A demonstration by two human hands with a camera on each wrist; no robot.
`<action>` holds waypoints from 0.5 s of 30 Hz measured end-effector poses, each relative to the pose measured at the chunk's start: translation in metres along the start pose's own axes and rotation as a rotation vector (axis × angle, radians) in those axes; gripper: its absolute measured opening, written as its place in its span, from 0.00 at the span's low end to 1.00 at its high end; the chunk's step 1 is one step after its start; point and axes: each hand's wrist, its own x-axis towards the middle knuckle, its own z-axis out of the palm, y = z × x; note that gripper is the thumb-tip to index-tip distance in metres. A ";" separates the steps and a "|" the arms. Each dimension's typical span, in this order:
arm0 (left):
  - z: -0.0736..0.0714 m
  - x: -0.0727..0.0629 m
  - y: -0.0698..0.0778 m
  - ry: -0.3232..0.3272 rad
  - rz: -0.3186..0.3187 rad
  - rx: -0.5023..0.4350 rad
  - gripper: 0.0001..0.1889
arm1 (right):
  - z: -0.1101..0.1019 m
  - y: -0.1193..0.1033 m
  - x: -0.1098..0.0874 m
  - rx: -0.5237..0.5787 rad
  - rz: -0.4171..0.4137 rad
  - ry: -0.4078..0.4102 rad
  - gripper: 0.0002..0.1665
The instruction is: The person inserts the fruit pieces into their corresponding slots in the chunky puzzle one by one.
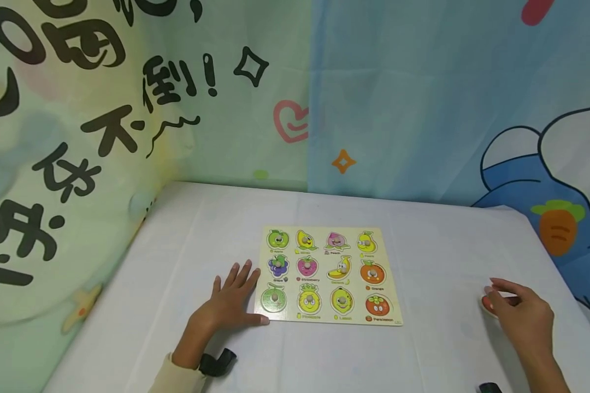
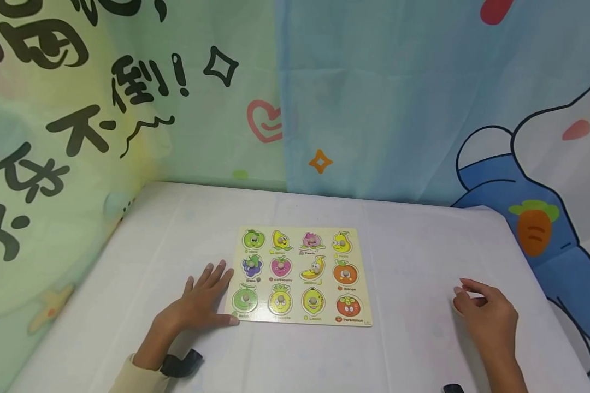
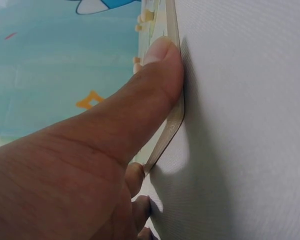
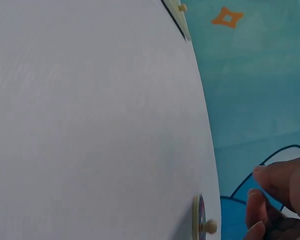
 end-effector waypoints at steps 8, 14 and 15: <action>0.000 0.000 0.000 0.012 0.013 0.009 0.58 | -0.001 0.019 0.007 -0.083 0.252 -0.172 0.29; 0.000 0.001 -0.001 0.017 0.012 0.017 0.58 | 0.004 0.028 0.007 -0.154 0.264 -0.236 0.26; 0.000 0.001 -0.001 0.017 0.010 0.017 0.58 | 0.004 0.028 0.007 -0.159 0.255 -0.239 0.26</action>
